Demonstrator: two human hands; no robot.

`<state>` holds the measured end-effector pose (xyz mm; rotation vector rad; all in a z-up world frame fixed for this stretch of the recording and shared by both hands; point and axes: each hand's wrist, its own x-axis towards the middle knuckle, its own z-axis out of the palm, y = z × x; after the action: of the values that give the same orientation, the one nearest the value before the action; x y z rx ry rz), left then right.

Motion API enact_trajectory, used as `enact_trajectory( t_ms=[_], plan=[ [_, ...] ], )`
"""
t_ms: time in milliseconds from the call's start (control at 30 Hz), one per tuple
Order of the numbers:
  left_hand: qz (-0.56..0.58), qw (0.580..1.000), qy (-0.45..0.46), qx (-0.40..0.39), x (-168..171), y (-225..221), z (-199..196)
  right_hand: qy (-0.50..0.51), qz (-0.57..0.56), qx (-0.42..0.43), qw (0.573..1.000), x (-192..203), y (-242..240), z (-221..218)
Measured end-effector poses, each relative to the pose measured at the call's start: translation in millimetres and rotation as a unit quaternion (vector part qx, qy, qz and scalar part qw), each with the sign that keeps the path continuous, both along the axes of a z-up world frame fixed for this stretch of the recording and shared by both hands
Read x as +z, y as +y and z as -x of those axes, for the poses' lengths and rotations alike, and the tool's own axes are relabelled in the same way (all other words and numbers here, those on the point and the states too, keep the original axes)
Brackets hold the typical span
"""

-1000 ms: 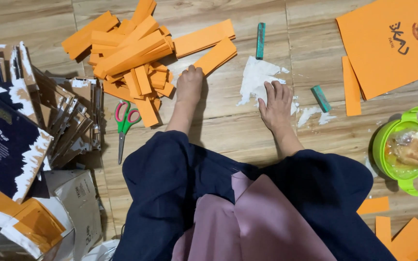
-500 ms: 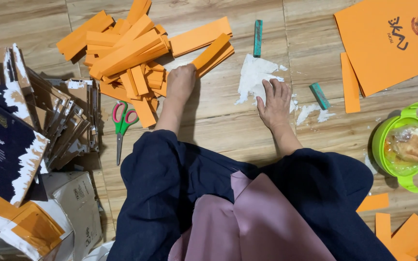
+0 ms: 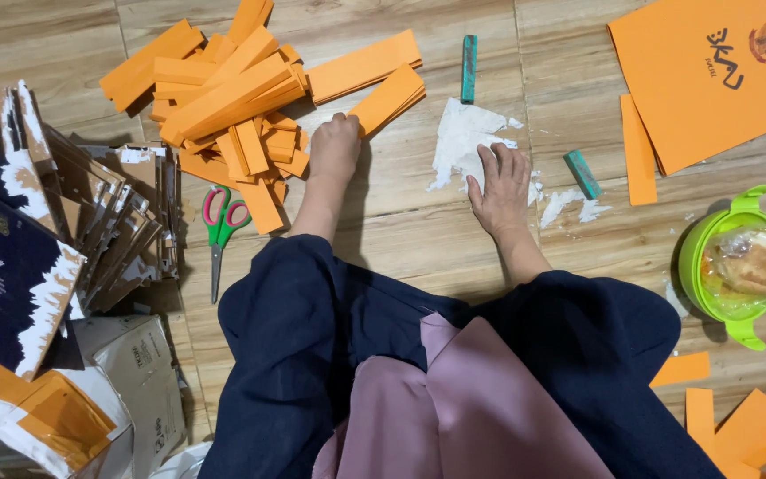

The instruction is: A person sitting on the floor is manually folding small orange paper strips and using a small green block to crease the folds.

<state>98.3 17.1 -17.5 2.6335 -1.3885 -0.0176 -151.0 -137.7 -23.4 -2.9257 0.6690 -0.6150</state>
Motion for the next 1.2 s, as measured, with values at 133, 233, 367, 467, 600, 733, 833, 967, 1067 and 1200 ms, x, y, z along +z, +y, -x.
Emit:
enact_trajectory(
  t_ms=[133,233,367,467,600,733,833,967,1067,1200],
  plan=[
    [-0.027,0.997,0.073,0.012,16.5,0.0,-12.0,-0.006,-0.005,0.002,1.0,1.6,0.6,0.3],
    [-0.05,0.992,0.117,0.021,18.9,0.4,-20.6,-0.005,-0.004,0.0,1.0,1.7,0.6,0.0],
    [-0.052,0.986,0.156,0.023,22.9,3.1,-21.1,-0.008,-0.003,0.003,1.0,0.0,0.4,0.5],
    [-0.032,0.986,0.16,0.022,29.0,6.4,-17.5,-0.005,-0.004,0.001,1.0,1.0,0.2,-0.2],
    [0.006,0.991,0.137,0.006,22.4,9.1,-15.3,-0.006,-0.006,0.002,1.0,3.9,1.8,-0.6],
    [0.074,0.997,0.019,0.005,17.4,13.2,0.4,-0.012,0.002,-0.003,1.0,6.4,0.1,-3.8],
    [0.164,0.968,-0.188,-0.028,19.3,19.2,18.4,-0.068,-0.048,-0.02,0.996,17.2,-7.2,-19.0],
    [0.225,0.944,-0.205,-0.124,2.7,37.1,66.4,-0.1,-0.733,-0.159,0.653,34.4,-15.2,-26.0],
    [0.204,0.959,-0.119,-0.157,16.0,47.2,107.3,-0.059,-0.789,-0.103,0.603,10.8,-17.5,-9.5],
    [0.241,0.959,0.125,-0.087,54.1,50.1,132.8,-0.107,-0.687,-0.064,0.716,17.9,-9.4,-2.4]
  ],
)
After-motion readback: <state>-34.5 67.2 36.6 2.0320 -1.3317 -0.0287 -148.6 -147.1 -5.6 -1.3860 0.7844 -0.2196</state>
